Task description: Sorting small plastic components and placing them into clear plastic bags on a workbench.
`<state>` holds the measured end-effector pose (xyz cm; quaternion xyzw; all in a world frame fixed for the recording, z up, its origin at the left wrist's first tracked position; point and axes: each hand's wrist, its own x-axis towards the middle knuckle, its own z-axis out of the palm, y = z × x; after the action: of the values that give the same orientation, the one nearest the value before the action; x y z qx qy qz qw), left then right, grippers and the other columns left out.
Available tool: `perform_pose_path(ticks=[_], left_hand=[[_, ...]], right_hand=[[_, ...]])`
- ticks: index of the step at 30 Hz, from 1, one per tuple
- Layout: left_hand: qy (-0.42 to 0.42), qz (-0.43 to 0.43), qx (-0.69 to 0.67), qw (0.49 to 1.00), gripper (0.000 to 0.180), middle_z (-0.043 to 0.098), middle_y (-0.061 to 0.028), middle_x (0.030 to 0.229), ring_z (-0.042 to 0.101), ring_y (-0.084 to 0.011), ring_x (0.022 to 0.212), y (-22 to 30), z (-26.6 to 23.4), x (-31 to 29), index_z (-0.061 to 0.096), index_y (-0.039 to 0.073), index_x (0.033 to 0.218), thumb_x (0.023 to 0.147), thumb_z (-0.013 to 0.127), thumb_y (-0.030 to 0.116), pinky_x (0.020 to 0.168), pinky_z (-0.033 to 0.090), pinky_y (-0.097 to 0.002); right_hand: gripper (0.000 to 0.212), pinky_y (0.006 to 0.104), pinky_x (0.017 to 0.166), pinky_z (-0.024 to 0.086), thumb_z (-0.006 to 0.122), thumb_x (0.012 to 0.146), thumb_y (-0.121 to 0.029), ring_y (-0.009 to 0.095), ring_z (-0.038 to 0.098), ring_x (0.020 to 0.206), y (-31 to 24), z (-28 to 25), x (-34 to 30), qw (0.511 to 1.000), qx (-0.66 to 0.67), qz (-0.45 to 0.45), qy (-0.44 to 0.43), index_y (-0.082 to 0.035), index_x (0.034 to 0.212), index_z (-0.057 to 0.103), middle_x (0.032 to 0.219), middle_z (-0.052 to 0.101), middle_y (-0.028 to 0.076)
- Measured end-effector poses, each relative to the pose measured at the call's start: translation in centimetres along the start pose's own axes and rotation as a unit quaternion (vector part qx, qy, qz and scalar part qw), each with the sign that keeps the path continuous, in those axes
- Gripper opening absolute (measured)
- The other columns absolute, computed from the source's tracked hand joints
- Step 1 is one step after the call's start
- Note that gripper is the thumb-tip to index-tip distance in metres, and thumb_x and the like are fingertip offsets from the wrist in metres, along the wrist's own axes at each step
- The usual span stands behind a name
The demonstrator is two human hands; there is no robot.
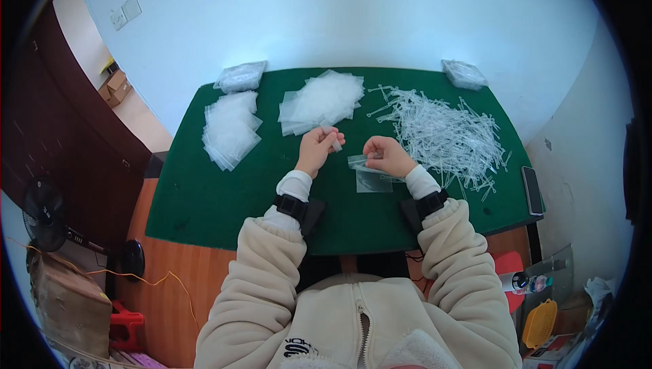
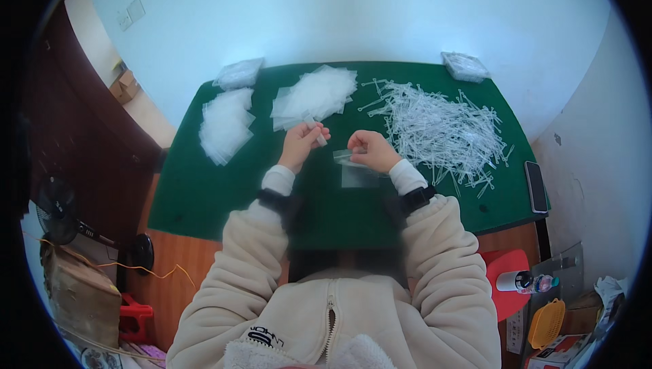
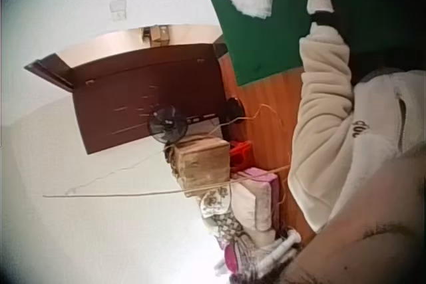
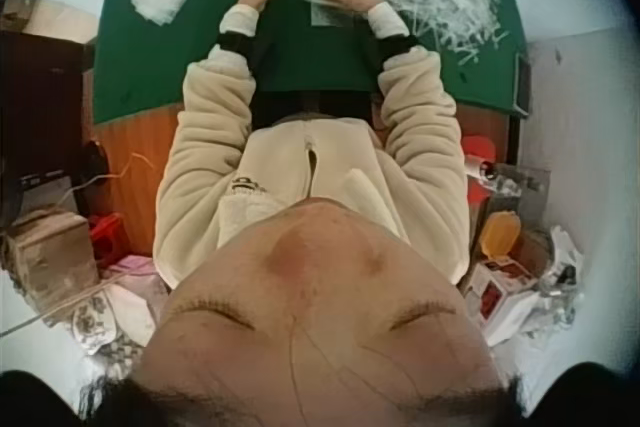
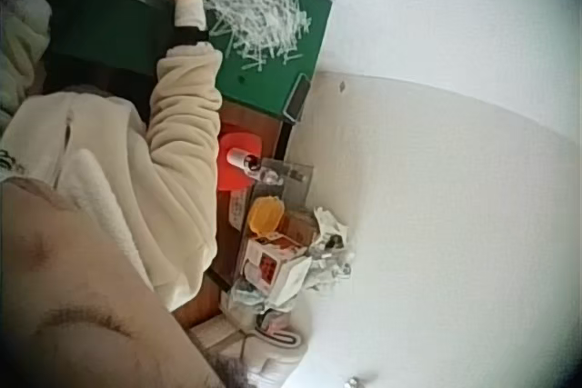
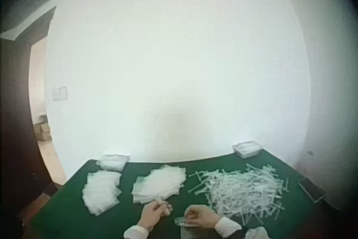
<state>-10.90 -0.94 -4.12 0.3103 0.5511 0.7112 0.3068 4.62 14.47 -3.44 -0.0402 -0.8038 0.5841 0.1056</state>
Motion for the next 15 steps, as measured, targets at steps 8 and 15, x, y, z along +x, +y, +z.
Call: perform_pose_path(ticks=[8,15], left_hand=[[-0.038,-0.012,-0.062,0.997,0.019,0.062,-0.0106,0.095,0.062,-0.0176,0.087,0.6,2.3,-1.1,0.055,-0.002,0.102,0.089,0.053,0.011,0.078,0.049,-0.0278],[-0.050,-0.002,-0.024,0.998,0.022,0.062,-0.0113,0.098,0.061,-0.0185,0.091,0.3,2.2,-1.2,0.054,-0.001,0.105,0.089,0.054,0.014,0.082,0.047,-0.0284]], right_hand=[[0.013,0.0260,0.060,0.045,0.065,0.068,-0.002,0.012,0.054,0.061,0.7,0.9,0.3,0.992,-0.123,-0.018,-0.017,-0.001,0.077,0.057,0.067,0.059,0.006],[0.009,0.0266,0.060,0.046,0.064,0.068,-0.001,0.014,0.056,0.061,-0.1,1.3,0.1,0.989,-0.121,-0.080,-0.004,-0.001,0.073,0.057,0.067,0.060,0.007]])
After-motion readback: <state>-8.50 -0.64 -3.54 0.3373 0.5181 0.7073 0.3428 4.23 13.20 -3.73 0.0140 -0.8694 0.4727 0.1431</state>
